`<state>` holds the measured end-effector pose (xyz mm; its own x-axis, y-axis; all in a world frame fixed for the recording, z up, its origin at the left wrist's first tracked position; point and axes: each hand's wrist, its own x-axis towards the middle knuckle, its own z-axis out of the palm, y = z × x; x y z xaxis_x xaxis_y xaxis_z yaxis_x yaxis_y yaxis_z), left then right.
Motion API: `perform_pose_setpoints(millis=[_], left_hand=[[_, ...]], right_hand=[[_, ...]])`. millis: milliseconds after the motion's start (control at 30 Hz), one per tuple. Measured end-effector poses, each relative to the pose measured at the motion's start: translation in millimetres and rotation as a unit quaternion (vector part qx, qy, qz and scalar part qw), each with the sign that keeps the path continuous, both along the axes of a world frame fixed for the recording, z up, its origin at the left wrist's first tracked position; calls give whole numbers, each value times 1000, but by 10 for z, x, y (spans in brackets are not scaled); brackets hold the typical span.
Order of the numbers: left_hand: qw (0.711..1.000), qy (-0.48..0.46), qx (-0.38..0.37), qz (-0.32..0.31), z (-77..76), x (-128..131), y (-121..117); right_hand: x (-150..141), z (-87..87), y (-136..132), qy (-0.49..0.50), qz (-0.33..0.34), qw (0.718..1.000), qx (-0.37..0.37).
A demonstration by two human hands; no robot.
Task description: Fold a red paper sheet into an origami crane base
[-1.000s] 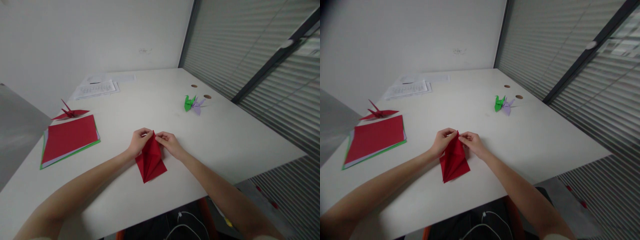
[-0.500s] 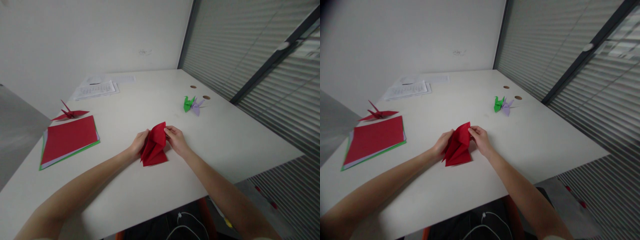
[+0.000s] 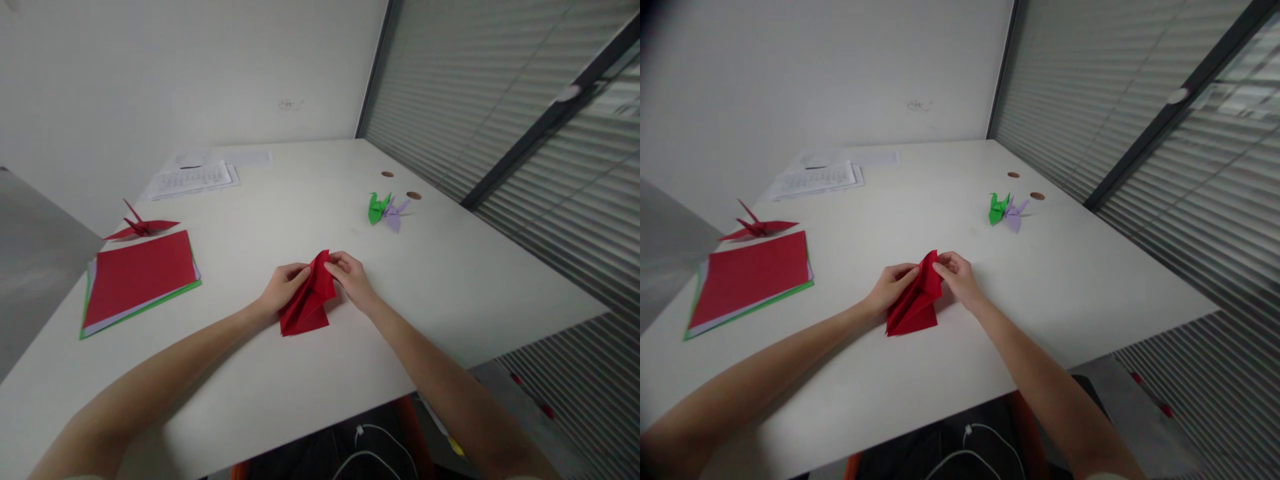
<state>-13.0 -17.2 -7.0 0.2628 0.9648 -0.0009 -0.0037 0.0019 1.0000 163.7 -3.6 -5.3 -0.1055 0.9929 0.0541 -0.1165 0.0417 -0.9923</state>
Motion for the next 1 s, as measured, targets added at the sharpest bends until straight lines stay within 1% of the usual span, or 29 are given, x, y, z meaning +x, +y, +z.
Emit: perform_pose_setpoints(millis=[133,233,433,533,700,900,1000], left_hand=[[1000,9,21,-7,20,-9,-14],[999,22,32,-21,26,-11,-33],[999,7,20,-48,2,-5,-56],[999,-4,12,-41,16,2,-59],[999,-6,5,-37,48,19,-68],[999,5,5,-40,26,24,-73],[999,4,9,-41,25,31,-77]], right_hand=[[9,72,-32,-22,-8,999,33],[27,85,-35,-42,-8,998,41],[35,52,-34,-41,2,999,28],[23,44,-44,-34,1,999,23],[-18,48,-72,-21,22,1000,5],[-42,65,-77,-17,-2,1000,-6],[-53,52,-81,-5,-1,1000,-17]])
